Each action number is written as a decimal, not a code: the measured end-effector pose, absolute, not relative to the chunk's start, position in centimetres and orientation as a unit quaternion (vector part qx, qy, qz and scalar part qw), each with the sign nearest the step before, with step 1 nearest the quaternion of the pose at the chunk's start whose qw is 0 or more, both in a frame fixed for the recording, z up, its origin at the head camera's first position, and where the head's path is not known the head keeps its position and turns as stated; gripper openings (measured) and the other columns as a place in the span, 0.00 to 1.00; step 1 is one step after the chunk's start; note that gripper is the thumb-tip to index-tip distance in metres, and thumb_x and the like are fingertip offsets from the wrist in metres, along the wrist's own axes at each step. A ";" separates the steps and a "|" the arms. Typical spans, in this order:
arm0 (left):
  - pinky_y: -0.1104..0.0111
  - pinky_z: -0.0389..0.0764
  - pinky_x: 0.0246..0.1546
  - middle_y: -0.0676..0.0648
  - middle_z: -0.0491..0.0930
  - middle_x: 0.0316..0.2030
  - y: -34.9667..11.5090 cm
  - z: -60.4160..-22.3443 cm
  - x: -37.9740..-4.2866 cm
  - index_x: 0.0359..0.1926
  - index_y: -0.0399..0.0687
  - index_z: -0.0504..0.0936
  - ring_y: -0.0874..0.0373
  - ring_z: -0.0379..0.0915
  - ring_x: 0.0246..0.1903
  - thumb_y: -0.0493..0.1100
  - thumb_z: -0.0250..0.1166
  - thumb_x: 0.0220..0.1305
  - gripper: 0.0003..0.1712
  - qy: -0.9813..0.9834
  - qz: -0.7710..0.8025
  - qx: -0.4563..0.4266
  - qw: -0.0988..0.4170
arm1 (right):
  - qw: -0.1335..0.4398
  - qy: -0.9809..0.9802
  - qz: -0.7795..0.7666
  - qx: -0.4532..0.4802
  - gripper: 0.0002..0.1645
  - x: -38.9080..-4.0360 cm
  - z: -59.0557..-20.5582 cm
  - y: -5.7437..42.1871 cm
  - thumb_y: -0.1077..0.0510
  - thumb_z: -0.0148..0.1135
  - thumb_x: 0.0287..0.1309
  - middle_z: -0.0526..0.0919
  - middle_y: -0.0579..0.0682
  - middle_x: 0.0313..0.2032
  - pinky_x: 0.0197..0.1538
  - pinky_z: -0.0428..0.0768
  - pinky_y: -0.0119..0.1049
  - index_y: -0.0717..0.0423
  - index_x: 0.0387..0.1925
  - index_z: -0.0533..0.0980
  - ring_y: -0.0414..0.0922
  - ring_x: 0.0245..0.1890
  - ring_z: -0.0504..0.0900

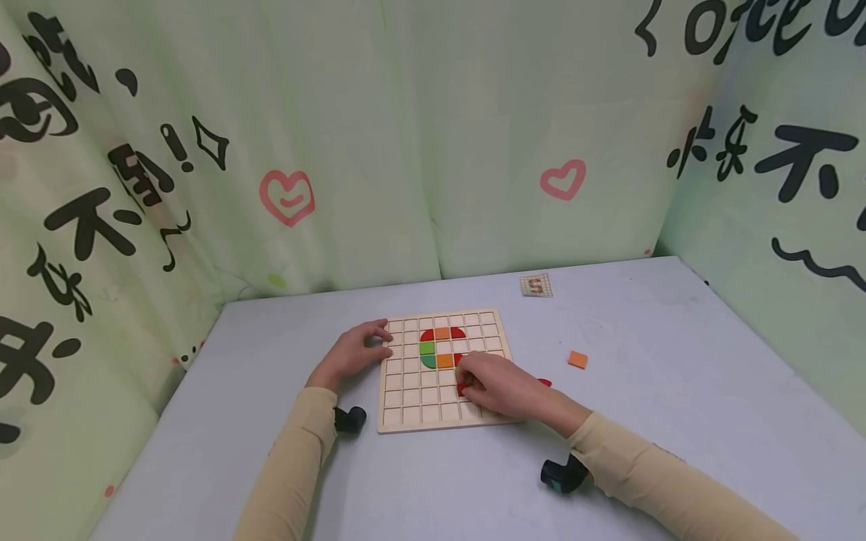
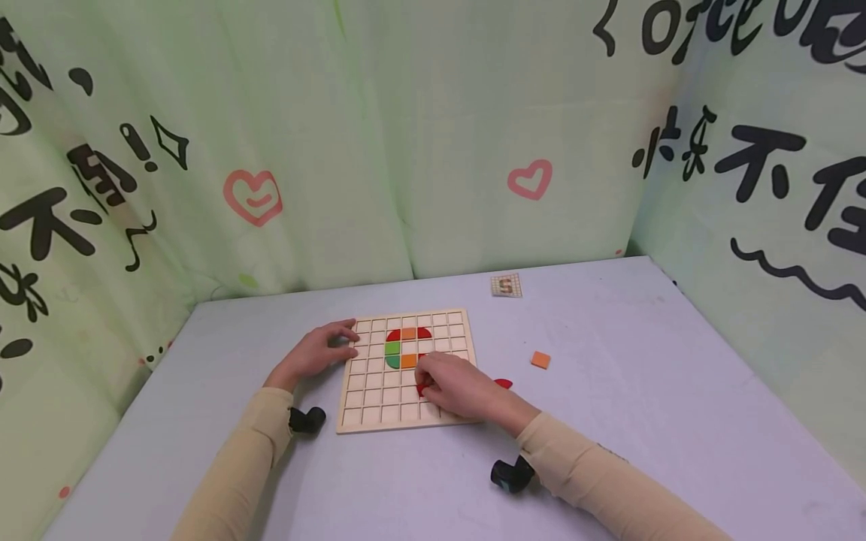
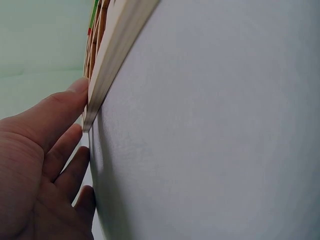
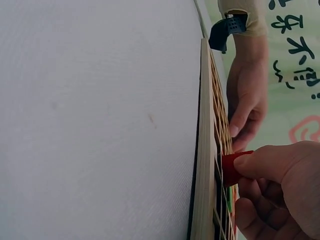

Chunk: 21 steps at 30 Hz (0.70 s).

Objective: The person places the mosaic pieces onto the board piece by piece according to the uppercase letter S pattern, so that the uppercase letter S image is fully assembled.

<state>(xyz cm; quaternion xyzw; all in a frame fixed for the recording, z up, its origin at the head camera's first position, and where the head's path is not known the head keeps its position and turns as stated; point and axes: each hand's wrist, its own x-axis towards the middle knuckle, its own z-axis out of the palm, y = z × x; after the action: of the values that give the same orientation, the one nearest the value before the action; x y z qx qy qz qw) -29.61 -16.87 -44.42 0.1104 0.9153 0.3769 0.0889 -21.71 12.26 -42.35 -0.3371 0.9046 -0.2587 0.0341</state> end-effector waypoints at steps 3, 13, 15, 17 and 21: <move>0.50 0.55 0.77 0.46 0.65 0.74 -16.8 -44.3 -29.6 0.51 0.44 0.83 0.44 0.52 0.77 0.42 0.69 0.64 0.15 0.915 0.376 0.112 0.089 | 0.027 0.905 -0.247 -0.345 0.07 -21.7 -42.3 12.4 0.65 0.67 0.60 0.76 0.40 0.31 0.36 0.76 0.27 0.50 0.33 0.77 0.37 0.32 0.71; 0.50 0.55 0.77 0.45 0.66 0.73 -16.9 -44.2 -29.5 0.51 0.43 0.83 0.44 0.53 0.76 0.42 0.69 0.64 0.15 0.917 0.373 0.115 0.087 | 0.063 0.906 -0.237 -0.345 0.05 -21.6 -42.3 13.0 0.62 0.68 0.57 0.76 0.44 0.32 0.34 0.74 0.26 0.54 0.37 0.81 0.37 0.31 0.71; 0.50 0.55 0.77 0.45 0.66 0.73 -16.9 -44.2 -29.5 0.51 0.43 0.83 0.44 0.53 0.76 0.42 0.69 0.64 0.15 0.916 0.375 0.113 0.088 | 0.059 0.906 -0.238 -0.345 0.05 -21.6 -42.3 13.0 0.62 0.68 0.58 0.77 0.44 0.33 0.35 0.75 0.26 0.54 0.37 0.81 0.37 0.31 0.71; 0.50 0.55 0.77 0.45 0.66 0.73 -16.9 -44.3 -29.5 0.51 0.43 0.83 0.44 0.52 0.76 0.42 0.69 0.64 0.15 0.915 0.376 0.112 0.090 | 0.054 0.907 -0.236 -0.344 0.04 -21.6 -42.4 13.0 0.61 0.68 0.58 0.77 0.44 0.34 0.35 0.75 0.26 0.54 0.37 0.81 0.37 0.31 0.71; 0.50 0.55 0.77 0.45 0.66 0.73 -16.9 -44.3 -29.5 0.51 0.43 0.83 0.44 0.53 0.76 0.41 0.69 0.64 0.15 0.915 0.377 0.114 0.090 | 0.043 0.913 -0.226 -0.337 0.05 -21.7 -42.5 12.9 0.60 0.69 0.59 0.77 0.44 0.34 0.34 0.74 0.26 0.54 0.36 0.81 0.36 0.30 0.70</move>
<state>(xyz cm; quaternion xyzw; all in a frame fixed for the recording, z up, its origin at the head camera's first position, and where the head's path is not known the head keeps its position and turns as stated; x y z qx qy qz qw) -29.54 -16.92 -44.29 0.1143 0.9149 0.3766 0.0895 -21.70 12.87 -42.49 -0.3373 0.9128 -0.2260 0.0431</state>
